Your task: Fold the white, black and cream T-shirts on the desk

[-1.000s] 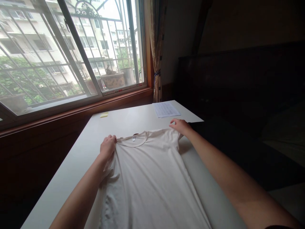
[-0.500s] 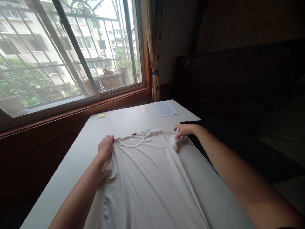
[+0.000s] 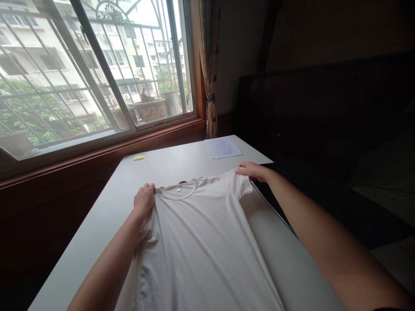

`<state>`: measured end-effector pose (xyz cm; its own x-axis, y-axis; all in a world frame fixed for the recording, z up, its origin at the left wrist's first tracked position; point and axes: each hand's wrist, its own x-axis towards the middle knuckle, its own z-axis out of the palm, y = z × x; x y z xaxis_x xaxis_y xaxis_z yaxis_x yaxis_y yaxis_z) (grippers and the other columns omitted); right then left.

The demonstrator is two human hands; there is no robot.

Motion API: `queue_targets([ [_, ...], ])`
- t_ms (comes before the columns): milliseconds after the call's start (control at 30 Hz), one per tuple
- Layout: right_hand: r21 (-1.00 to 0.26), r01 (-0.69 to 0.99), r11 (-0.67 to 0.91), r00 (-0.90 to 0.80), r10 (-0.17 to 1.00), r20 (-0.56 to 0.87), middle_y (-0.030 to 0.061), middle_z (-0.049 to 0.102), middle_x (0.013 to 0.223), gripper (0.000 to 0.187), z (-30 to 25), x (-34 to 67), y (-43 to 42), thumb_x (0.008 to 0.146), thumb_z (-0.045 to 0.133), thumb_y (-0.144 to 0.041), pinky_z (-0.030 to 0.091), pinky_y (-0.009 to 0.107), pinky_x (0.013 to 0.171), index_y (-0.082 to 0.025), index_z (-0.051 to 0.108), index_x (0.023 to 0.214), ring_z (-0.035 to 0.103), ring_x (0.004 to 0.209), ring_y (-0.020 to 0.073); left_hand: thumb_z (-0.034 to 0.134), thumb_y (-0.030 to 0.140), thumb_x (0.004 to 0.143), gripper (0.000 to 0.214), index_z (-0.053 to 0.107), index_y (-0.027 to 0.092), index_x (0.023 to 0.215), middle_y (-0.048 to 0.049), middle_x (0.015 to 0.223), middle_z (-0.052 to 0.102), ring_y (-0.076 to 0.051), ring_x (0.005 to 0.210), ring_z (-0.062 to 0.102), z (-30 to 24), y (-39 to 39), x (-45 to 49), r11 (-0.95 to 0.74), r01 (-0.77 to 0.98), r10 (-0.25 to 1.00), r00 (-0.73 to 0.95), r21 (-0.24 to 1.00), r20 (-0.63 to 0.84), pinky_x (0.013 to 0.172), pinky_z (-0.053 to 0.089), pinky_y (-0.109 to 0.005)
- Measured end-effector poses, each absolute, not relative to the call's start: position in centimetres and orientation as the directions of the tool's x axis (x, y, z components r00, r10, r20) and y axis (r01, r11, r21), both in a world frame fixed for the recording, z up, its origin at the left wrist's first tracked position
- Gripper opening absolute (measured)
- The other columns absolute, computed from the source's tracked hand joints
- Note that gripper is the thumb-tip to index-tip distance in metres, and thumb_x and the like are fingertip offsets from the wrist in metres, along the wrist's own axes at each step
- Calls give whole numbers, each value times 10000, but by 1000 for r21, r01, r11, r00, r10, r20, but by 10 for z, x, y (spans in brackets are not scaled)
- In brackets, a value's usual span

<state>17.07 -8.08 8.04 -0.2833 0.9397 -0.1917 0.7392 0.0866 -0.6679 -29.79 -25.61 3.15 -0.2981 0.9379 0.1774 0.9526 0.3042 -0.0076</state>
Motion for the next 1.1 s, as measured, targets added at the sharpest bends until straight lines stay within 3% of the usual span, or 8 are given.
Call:
queue_targets([
  [100, -451, 885, 118, -217, 961, -174, 49, 667, 739, 244, 74, 171, -79, 788, 758, -379, 469, 291, 576, -190, 680, 923, 626, 616, 186, 358, 301, 1044, 264, 617, 253, 1026, -80, 1074, 614, -237, 982, 592, 30, -255, -298, 304, 953, 937, -299, 1, 180, 750, 445, -321],
  [200, -300, 944, 136, -179, 976, -122, 120, 710, 909, 162, 72, 168, -83, 724, 792, -258, 502, 364, 706, -205, 719, 859, 682, 819, 276, 367, 315, 1044, 261, 620, 252, 1030, -80, 1071, 615, -234, 984, 597, 29, -254, -298, 300, 954, 936, -298, 16, 188, 766, 450, -316],
  [300, -176, 971, 160, -171, 984, -47, 203, 681, 1111, 180, 73, 159, -90, 792, 719, -198, 499, 446, 805, -198, 740, 971, 674, 995, 355, 400, 334, 1035, 242, 626, 247, 1029, -82, 1068, 616, -233, 981, 603, 29, -253, -300, 295, 955, 934, -296, 38, 201, 782, 458, -315],
  [433, -92, 963, 252, -249, 968, 41, 238, 607, 1217, 237, 74, 138, -105, 903, 574, -164, 491, 467, 857, -163, 713, 1095, 662, 1052, 354, 419, 344, 1021, 238, 628, 244, 1073, -83, 1082, 623, -229, 965, 621, 34, -256, -305, 280, 955, 926, -295, 96, 237, 831, 479, -329],
  [633, -99, 850, 517, -503, 853, 138, 128, 633, 1179, 194, 67, 95, -139, 958, 564, -233, 476, 356, 920, -207, 709, 1085, 611, 1106, 264, 408, 407, 996, 309, 652, 223, 1041, -75, 1091, 643, -216, 950, 667, 43, -297, -327, 163, 966, 938, -216, 202, 272, 922, 512, -346],
  [800, -170, 677, 716, -681, 697, 225, 76, 676, 1130, 176, 51, 55, -164, 960, 593, -214, 447, 315, 994, -224, 723, 1079, 607, 1091, 209, 501, 525, 923, 354, 701, 237, 973, -71, 1045, 671, -238, 930, 698, 38, -369, -359, 73, 918, 957, -174, 391, 231, 833, 573, -355],
  [933, -256, 497, 829, -764, 558, 325, 98, 695, 1133, 187, 40, 15, -178, 945, 602, -173, 468, 350, 1002, -176, 732, 1079, 623, 1096, 221, 559, 601, 871, 415, 707, 232, 993, -77, 1058, 697, -241, 896, 715, 28, -415, -373, 167, 864, 954, -263, 475, 144, 782, 593, -355],
  [1100, -288, 384, 877, -817, 468, 338, 131, 659, 1314, 287, 25, -39, -196, 943, 620, -217, 459, 366, 1064, -150, 697, 1211, 606, 1209, 240, 582, 597, 783, 484, 678, 196, 1037, -75, 913, 725, -252, 800, 710, 21, -428, -377, 329, 843, 897, -420, 426, 136, 748, 570, -365],
])
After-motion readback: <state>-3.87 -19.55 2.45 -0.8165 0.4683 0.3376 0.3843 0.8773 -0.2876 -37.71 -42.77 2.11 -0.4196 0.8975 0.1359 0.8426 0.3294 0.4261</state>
